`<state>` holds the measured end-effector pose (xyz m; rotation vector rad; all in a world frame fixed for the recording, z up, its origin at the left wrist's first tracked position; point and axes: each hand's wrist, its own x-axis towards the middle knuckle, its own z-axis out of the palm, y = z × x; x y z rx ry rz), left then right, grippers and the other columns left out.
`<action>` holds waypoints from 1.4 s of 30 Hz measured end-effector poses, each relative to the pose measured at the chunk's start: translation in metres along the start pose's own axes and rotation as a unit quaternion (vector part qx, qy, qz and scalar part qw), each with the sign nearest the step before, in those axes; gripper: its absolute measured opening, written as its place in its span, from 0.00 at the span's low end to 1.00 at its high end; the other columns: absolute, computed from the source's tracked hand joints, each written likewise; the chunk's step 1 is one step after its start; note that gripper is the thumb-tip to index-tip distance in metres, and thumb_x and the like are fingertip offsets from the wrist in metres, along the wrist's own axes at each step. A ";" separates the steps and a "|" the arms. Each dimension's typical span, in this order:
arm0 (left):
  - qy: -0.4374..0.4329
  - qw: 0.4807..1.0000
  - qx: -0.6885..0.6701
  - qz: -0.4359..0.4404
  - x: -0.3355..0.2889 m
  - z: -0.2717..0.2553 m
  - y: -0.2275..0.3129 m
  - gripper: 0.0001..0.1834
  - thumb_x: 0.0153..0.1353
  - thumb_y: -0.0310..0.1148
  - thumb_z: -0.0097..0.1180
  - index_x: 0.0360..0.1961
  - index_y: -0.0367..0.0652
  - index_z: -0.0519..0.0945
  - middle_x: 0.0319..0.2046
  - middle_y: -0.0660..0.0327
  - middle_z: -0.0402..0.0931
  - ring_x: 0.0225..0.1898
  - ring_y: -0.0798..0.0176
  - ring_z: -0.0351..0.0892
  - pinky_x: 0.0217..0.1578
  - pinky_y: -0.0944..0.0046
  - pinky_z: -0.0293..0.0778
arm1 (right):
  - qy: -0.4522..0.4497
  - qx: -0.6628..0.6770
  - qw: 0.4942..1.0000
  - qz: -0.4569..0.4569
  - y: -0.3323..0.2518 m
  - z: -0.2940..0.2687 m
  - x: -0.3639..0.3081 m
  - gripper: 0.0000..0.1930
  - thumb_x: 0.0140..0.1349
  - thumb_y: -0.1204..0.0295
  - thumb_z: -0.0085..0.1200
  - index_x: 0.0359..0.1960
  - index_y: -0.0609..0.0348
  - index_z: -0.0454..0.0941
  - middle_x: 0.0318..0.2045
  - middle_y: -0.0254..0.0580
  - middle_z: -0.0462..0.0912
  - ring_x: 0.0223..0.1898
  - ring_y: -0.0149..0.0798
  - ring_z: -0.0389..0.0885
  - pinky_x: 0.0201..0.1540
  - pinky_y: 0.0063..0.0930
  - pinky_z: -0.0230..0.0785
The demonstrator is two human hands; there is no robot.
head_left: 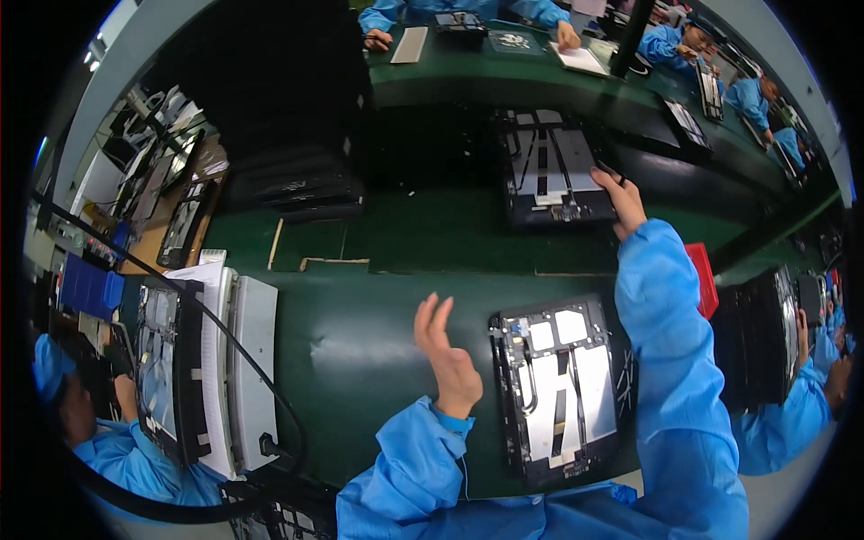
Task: The person assembles tablet devices on an assembly line by peeling adhesive backing from wires and ribbon cables, attaching them into tablet chassis by hand, and moving completed tablets to the conveyor.
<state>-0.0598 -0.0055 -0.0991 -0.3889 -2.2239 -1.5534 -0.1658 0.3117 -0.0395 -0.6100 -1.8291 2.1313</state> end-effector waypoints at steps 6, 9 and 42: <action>-0.019 1.000 0.006 0.004 0.002 0.002 -0.003 0.37 0.68 0.57 0.20 0.56 0.35 0.69 0.62 0.50 0.57 0.64 0.47 0.52 0.64 0.51 0.46 | 0.065 -0.214 0.963 -0.152 0.063 -0.014 0.107 0.22 0.61 0.56 0.55 0.46 0.63 0.80 0.38 0.41 0.83 0.38 0.34 0.80 0.46 0.24 0.69; -0.035 0.999 -0.007 0.003 0.003 0.002 -0.003 0.36 0.69 0.56 0.22 0.55 0.36 0.70 0.62 0.49 0.57 0.64 0.45 0.52 0.64 0.49 0.46 | 0.105 -0.404 0.905 -0.077 0.048 -0.029 0.112 0.24 0.65 0.55 0.48 0.47 0.67 0.78 0.36 0.49 0.84 0.40 0.41 0.80 0.48 0.28 0.67; -0.078 0.987 -0.113 -0.087 -0.078 -0.018 0.085 0.13 0.67 0.27 0.40 0.48 0.36 0.73 0.57 0.52 0.66 0.56 0.58 0.68 0.57 0.60 0.63 | -0.157 -0.620 0.766 0.059 0.033 -0.118 -0.240 0.14 0.49 0.65 0.53 0.24 0.67 0.80 0.24 0.61 0.80 0.31 0.59 0.80 0.38 0.48 0.73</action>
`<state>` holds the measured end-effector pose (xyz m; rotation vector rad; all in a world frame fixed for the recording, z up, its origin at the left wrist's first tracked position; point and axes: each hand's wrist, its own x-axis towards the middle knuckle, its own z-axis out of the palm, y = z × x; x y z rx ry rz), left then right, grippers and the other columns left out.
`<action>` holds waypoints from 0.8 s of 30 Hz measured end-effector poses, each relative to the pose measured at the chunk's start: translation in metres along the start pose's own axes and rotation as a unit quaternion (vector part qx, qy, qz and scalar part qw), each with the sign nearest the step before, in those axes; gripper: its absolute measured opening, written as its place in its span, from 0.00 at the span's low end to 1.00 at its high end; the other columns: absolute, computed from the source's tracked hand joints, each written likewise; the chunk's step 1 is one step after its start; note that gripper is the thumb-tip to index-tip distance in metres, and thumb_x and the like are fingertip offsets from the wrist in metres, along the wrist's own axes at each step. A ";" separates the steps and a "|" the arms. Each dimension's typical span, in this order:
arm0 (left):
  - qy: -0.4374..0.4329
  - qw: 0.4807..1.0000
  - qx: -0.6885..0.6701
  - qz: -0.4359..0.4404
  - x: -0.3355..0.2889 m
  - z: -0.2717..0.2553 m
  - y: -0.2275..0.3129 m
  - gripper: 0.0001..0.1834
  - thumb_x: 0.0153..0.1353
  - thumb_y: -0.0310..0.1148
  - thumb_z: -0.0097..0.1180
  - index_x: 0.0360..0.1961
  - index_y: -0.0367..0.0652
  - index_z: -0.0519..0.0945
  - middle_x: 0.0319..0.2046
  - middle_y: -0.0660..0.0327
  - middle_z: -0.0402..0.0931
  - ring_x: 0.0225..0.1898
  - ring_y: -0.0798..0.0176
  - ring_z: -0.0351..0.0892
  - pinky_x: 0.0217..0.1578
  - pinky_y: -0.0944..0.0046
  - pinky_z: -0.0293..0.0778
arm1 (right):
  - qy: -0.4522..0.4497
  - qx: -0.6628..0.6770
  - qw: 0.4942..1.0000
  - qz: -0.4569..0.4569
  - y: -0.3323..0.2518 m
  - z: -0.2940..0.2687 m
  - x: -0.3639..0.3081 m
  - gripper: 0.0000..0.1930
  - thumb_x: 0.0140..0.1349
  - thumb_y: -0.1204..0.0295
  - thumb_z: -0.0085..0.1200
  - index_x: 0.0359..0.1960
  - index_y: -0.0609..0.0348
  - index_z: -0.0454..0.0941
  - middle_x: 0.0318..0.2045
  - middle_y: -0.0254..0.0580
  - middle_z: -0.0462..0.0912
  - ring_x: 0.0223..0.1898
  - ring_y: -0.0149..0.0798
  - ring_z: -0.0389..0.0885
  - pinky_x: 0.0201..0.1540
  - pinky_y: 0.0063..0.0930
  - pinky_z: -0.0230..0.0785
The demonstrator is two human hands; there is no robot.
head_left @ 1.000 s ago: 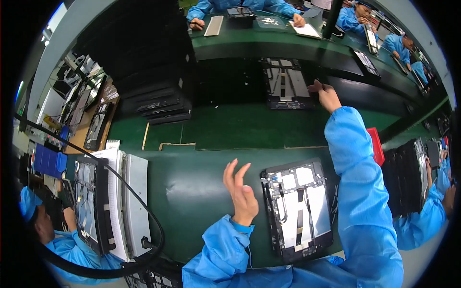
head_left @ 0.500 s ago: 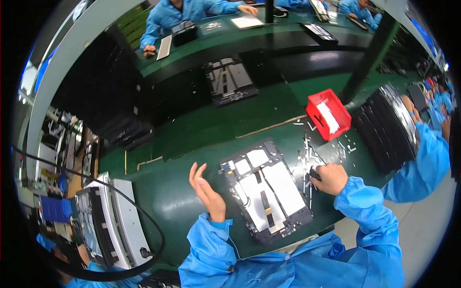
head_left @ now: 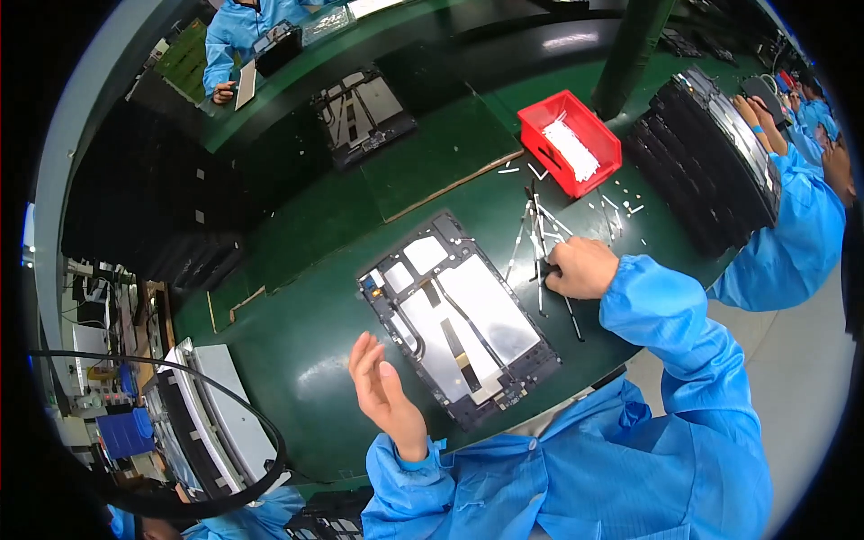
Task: The person assembles tablet devices on an assembly line by peeling adhesive backing from wires and ribbon cables, attaching them into tablet chassis by hand, and moving completed tablets to the conveyor.
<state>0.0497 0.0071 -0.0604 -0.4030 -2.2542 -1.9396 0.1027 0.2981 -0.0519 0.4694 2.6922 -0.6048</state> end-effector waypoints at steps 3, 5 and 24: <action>-0.044 0.999 -0.013 -0.013 -0.005 0.003 0.019 0.13 0.66 0.27 0.41 0.47 0.34 0.73 0.54 0.52 0.69 0.54 0.59 0.69 0.55 0.61 0.64 | 0.002 0.041 0.999 -0.022 0.007 -0.009 0.002 0.12 0.49 0.67 0.53 0.23 0.67 0.78 0.19 0.57 0.77 0.24 0.55 0.77 0.31 0.42 0.71; -0.092 0.995 -0.043 -0.022 -0.008 0.007 0.029 0.13 0.66 0.28 0.41 0.47 0.34 0.73 0.52 0.52 0.71 0.53 0.60 0.71 0.53 0.61 0.66 | 0.032 0.174 0.980 -0.087 0.014 -0.025 -0.005 0.09 0.50 0.72 0.52 0.22 0.68 0.76 0.15 0.50 0.73 0.18 0.41 0.74 0.26 0.32 0.67; -0.421 0.811 -0.218 -0.343 -0.029 0.062 0.051 0.11 0.65 0.31 0.52 0.39 0.32 0.80 0.28 0.57 0.82 0.22 0.74 0.74 0.23 0.76 0.67 | 0.064 0.353 0.927 -0.110 -0.036 -0.036 -0.081 0.10 0.56 0.71 0.60 0.35 0.65 0.80 0.20 0.42 0.79 0.20 0.25 0.74 0.23 0.21 0.66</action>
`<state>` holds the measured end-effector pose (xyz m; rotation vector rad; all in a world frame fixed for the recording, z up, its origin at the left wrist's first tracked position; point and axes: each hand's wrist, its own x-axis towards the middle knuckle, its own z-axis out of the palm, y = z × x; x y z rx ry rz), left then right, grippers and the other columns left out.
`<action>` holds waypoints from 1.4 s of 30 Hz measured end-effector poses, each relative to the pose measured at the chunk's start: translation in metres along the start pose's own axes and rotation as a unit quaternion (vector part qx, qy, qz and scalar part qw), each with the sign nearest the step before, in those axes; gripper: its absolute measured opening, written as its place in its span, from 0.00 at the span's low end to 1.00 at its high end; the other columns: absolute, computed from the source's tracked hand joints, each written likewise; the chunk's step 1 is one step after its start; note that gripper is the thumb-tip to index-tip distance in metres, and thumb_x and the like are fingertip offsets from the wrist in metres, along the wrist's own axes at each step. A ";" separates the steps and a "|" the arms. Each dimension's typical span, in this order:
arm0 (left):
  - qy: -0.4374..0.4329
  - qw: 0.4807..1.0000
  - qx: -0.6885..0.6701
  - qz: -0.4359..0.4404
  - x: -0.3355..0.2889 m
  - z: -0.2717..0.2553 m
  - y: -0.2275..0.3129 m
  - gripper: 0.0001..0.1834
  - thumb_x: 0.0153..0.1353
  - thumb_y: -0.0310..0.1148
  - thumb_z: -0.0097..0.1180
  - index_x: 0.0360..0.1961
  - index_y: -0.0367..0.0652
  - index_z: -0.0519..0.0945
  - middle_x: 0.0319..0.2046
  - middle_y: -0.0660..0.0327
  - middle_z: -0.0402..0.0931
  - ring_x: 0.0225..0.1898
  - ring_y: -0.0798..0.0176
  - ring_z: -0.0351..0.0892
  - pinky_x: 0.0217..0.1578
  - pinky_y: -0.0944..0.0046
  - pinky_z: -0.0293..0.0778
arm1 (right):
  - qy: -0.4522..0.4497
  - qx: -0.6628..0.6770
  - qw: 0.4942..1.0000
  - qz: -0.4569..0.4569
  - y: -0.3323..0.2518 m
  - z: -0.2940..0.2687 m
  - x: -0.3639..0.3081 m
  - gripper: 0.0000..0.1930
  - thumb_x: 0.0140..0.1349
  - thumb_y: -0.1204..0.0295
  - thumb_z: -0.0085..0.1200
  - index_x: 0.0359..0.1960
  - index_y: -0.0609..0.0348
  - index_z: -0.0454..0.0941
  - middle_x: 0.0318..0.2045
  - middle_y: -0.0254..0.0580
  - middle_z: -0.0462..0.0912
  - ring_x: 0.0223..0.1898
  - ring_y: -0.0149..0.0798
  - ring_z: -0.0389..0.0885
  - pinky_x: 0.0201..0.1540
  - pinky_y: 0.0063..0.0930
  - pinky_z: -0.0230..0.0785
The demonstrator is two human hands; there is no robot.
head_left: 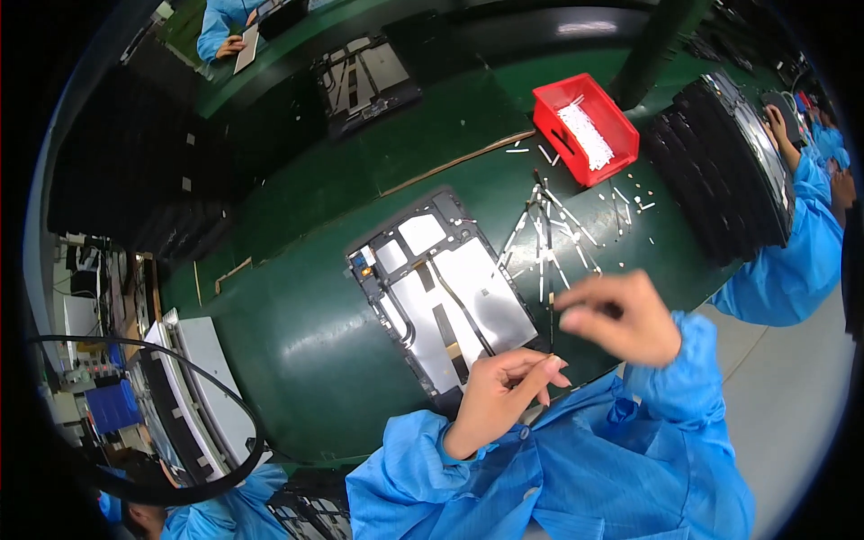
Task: The person assembles tablet devices on an assembly line by peeling adhesive backing from wires and ribbon cables, attaching them into tablet chassis by hand, and moving completed tablets to the conveyor.
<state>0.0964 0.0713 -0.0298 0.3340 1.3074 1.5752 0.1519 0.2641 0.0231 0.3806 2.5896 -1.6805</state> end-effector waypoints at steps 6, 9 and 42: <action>0.051 0.986 0.160 0.026 -0.026 -0.009 0.008 0.08 0.61 0.30 0.57 0.36 0.35 0.81 0.28 0.60 0.82 0.24 0.74 0.76 0.25 0.74 0.72 | -0.030 0.040 0.999 0.011 -0.007 0.042 -0.028 0.06 0.55 0.77 0.59 0.34 0.66 0.80 0.25 0.46 0.82 0.25 0.40 0.82 0.27 0.26 0.72; 0.079 0.962 0.245 0.086 -0.045 -0.019 0.000 0.08 0.58 0.29 0.60 0.36 0.36 0.81 0.28 0.59 0.81 0.24 0.73 0.77 0.25 0.73 0.73 | -0.058 0.077 0.995 -0.022 -0.011 0.060 -0.024 0.06 0.53 0.79 0.60 0.33 0.66 0.80 0.26 0.45 0.82 0.26 0.40 0.82 0.28 0.26 0.72; 0.234 0.970 0.004 0.072 -0.092 -0.072 -0.046 0.06 0.62 0.26 0.50 0.36 0.39 0.79 0.53 0.54 0.62 0.53 0.60 0.64 0.53 0.64 0.60 | 0.059 -0.139 0.985 -0.089 -0.001 0.164 0.011 0.10 0.45 0.81 0.59 0.30 0.64 0.73 0.28 0.45 0.72 0.29 0.49 0.74 0.31 0.38 0.68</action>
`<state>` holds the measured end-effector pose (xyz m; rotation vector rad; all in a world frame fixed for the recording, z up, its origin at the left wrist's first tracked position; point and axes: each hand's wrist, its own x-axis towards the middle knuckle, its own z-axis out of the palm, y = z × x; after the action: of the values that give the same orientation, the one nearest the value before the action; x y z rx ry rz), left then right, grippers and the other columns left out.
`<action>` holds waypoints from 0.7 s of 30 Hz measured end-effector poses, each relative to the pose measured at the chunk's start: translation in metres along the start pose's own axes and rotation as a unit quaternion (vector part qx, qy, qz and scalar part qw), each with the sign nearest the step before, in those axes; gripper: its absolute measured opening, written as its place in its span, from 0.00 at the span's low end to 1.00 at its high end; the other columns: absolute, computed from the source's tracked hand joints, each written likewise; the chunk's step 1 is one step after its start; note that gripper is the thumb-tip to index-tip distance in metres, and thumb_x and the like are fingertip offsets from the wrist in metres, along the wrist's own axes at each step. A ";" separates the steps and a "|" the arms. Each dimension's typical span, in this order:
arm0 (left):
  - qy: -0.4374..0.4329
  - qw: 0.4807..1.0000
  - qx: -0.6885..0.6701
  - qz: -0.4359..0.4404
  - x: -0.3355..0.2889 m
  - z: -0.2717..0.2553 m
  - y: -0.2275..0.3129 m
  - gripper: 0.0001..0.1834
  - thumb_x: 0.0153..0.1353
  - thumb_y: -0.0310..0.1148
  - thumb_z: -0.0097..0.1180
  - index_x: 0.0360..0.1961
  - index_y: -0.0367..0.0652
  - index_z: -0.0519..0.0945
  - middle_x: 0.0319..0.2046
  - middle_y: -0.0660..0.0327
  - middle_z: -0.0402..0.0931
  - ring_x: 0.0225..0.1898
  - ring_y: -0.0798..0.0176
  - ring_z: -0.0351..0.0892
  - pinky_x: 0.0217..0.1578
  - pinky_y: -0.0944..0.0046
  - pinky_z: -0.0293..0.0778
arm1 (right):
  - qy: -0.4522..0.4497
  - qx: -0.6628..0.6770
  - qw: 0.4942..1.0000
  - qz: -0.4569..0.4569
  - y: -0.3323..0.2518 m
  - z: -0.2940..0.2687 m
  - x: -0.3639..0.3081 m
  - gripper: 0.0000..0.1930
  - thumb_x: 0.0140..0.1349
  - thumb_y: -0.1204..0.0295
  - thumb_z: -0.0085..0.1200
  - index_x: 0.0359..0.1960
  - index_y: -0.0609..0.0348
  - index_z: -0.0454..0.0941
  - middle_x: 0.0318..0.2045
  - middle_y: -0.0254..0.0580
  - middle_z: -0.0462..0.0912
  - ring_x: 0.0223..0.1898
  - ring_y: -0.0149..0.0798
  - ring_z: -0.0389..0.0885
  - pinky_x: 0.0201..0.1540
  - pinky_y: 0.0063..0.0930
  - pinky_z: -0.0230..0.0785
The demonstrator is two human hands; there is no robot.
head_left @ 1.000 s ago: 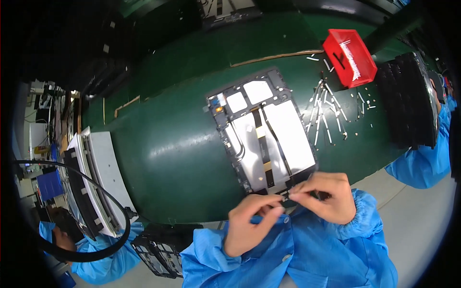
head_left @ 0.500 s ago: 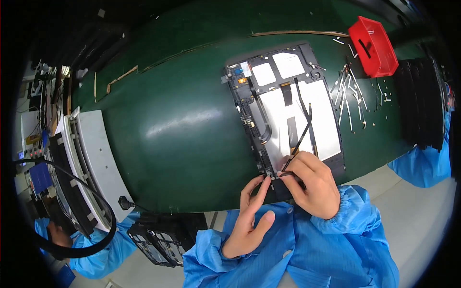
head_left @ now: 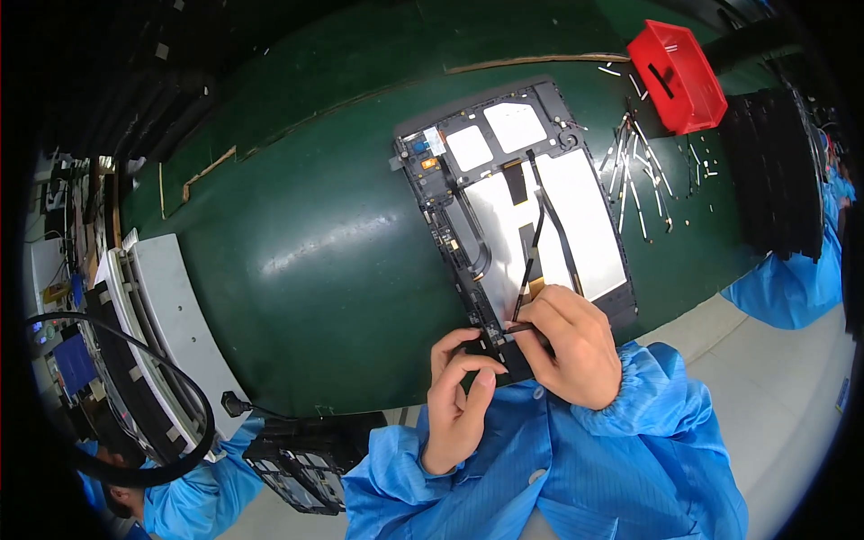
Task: The person assembles tablet devices on an assembly line by peeling adhesive backing from wires and ribbon cables, attaching them into tablet chassis by hand, and moving completed tablets to the conveyor.
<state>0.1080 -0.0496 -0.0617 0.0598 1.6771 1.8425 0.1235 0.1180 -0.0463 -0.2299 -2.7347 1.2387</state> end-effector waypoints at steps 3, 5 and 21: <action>0.018 0.992 0.105 0.068 0.005 -0.002 -0.009 0.04 0.62 0.26 0.51 0.34 0.39 0.78 0.49 0.53 0.66 0.51 0.60 0.65 0.50 0.64 0.62 | -0.018 -0.003 1.000 -0.003 -0.002 -0.003 0.000 0.09 0.45 0.80 0.59 0.30 0.64 0.74 0.29 0.45 0.72 0.30 0.48 0.74 0.32 0.38 0.68; 0.025 0.990 0.114 0.079 0.007 -0.001 -0.012 0.04 0.62 0.26 0.52 0.34 0.39 0.77 0.48 0.53 0.67 0.50 0.60 0.66 0.49 0.65 0.63 | -0.026 -0.002 1.000 -0.006 -0.003 -0.005 0.001 0.09 0.46 0.80 0.60 0.30 0.63 0.74 0.29 0.44 0.72 0.31 0.47 0.74 0.33 0.37 0.68; 0.066 0.968 0.197 0.143 0.020 0.000 -0.016 0.03 0.62 0.25 0.50 0.35 0.36 0.73 0.41 0.56 0.69 0.41 0.65 0.69 0.44 0.68 0.65 | -0.059 0.033 0.998 0.004 -0.003 -0.010 0.006 0.06 0.48 0.80 0.59 0.29 0.65 0.76 0.30 0.45 0.74 0.31 0.48 0.76 0.33 0.35 0.69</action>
<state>0.0987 -0.0400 -0.0838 0.3688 2.2058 1.7118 0.1193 0.1245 -0.0373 -0.1662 -2.7858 1.3850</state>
